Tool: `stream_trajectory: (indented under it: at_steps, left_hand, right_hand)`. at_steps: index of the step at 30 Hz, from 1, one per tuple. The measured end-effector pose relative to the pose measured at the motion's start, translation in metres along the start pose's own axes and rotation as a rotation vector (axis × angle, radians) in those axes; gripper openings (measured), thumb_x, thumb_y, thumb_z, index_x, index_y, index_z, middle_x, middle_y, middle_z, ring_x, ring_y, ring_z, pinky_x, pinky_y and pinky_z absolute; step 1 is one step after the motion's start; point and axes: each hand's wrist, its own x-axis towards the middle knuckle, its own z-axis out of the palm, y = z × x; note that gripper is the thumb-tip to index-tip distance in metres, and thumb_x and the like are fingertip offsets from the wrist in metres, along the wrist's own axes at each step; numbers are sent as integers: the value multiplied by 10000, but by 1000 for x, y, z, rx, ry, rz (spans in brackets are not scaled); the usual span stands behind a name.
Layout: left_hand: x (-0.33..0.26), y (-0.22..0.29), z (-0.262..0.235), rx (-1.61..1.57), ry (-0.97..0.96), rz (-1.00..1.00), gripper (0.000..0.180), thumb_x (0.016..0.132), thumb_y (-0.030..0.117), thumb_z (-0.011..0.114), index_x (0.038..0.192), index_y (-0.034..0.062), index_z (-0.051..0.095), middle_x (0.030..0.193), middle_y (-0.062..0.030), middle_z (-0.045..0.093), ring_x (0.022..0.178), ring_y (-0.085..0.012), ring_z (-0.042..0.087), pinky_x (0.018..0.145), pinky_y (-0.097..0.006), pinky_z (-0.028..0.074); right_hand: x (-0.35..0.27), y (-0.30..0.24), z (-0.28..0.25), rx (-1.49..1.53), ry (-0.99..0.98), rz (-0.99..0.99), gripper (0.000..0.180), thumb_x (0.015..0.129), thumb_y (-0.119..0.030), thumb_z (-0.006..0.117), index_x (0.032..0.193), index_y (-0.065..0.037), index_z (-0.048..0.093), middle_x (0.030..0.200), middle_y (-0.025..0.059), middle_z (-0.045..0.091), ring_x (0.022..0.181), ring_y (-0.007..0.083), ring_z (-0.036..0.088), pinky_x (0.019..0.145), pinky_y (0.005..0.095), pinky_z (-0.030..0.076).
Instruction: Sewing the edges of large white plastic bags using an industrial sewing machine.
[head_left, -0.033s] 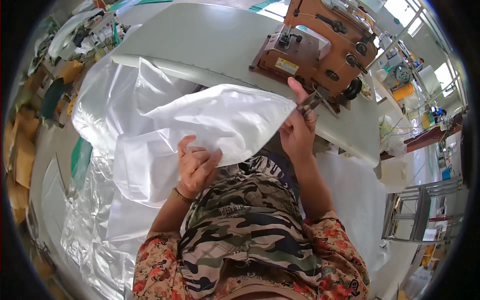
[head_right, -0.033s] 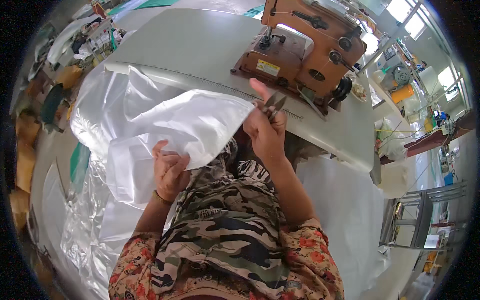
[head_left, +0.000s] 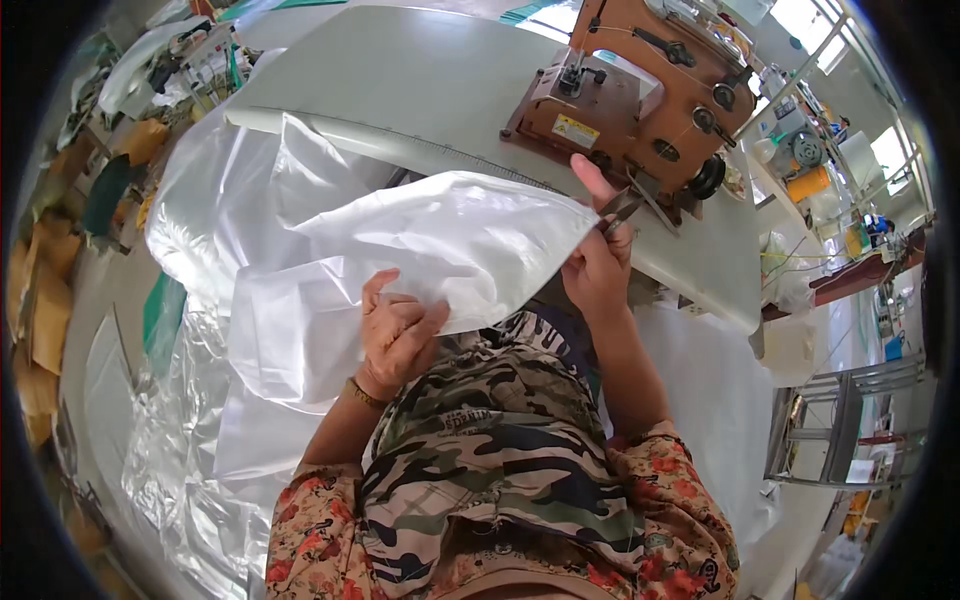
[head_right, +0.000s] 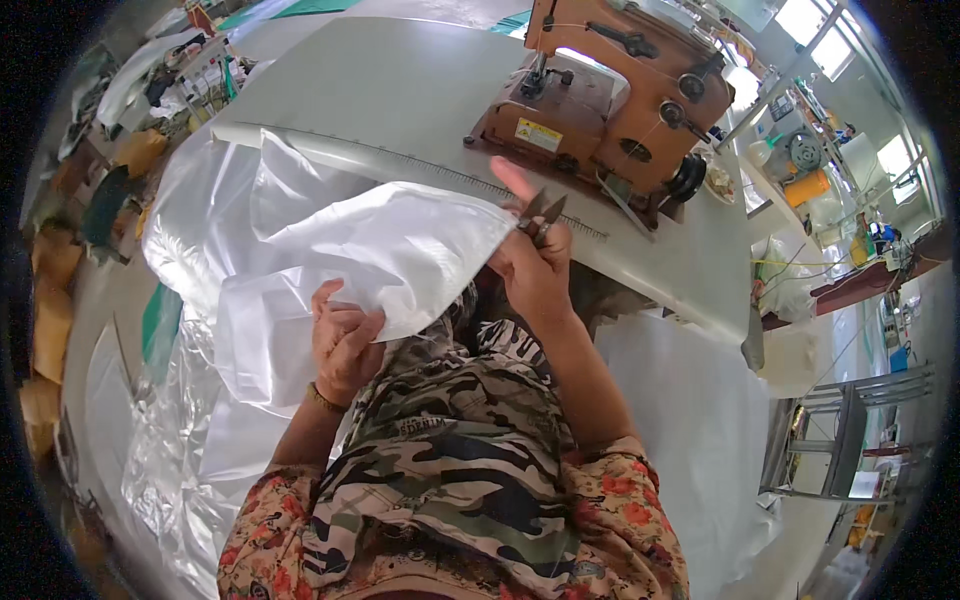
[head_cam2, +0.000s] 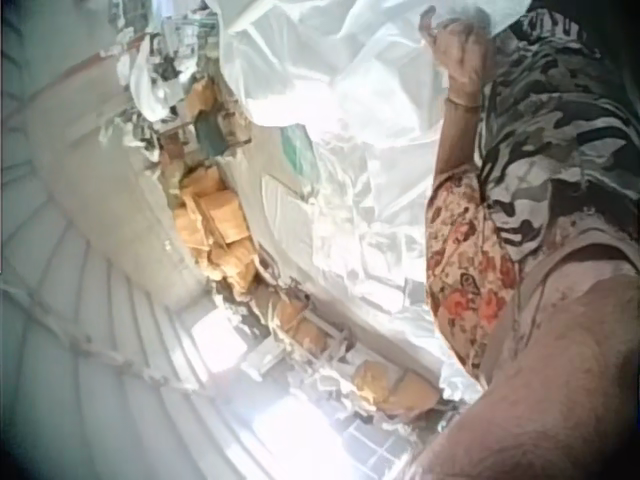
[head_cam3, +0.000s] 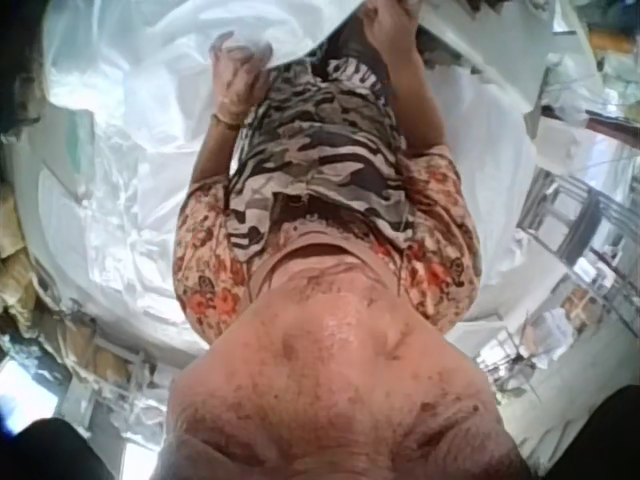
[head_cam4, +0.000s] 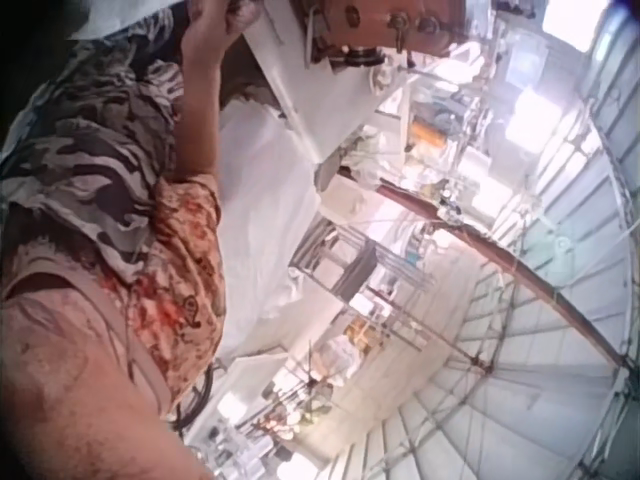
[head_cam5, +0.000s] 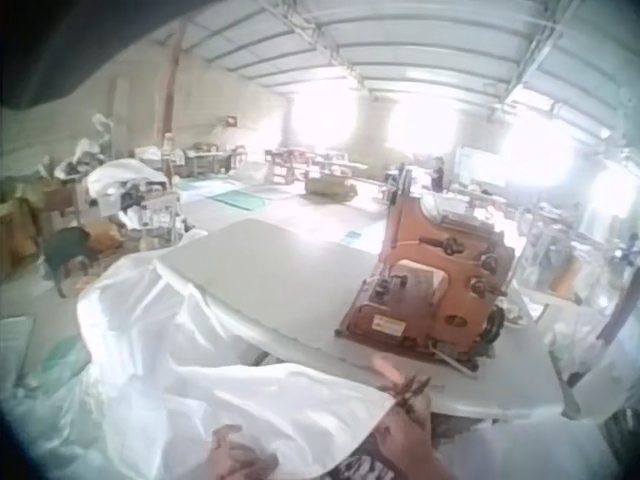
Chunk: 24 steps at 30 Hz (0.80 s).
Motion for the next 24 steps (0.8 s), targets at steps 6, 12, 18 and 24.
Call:
stream_trajectory:
  at_steps: [6,12,18,24]
  left_hand:
    - [-11,16,-9,43,-8,33,241,677,-57,727,887,61,710,736,1,500,647,-152,551,934,-516,458]
    - [-25,23,-16,120,-79,45,259,682,-32,728,910,89,719,759,6,495,649,-145,558,941,-514,439]
    - [-37,25,-15,138,-82,65,274,671,-24,715,907,114,722,783,8,493,671,-140,567,953,-516,425]
    - [-50,24,-16,144,-116,51,244,657,33,732,880,130,724,802,11,497,692,-135,577,961,-521,406]
  right_hand:
    - [6,-12,-8,-45,-161,-17,315,891,33,460,1153,36,635,925,51,631,638,35,473,559,196,339]
    - [0,-10,-13,23,-335,-94,196,900,14,463,948,26,652,947,97,602,762,116,549,657,231,408]
    - [-10,-24,-23,-70,-226,-35,167,967,-62,489,976,-4,644,885,79,610,677,73,502,520,200,332]
    - [-31,-58,-40,-305,14,134,135,954,-79,511,994,-1,614,725,17,513,526,64,348,490,222,265]
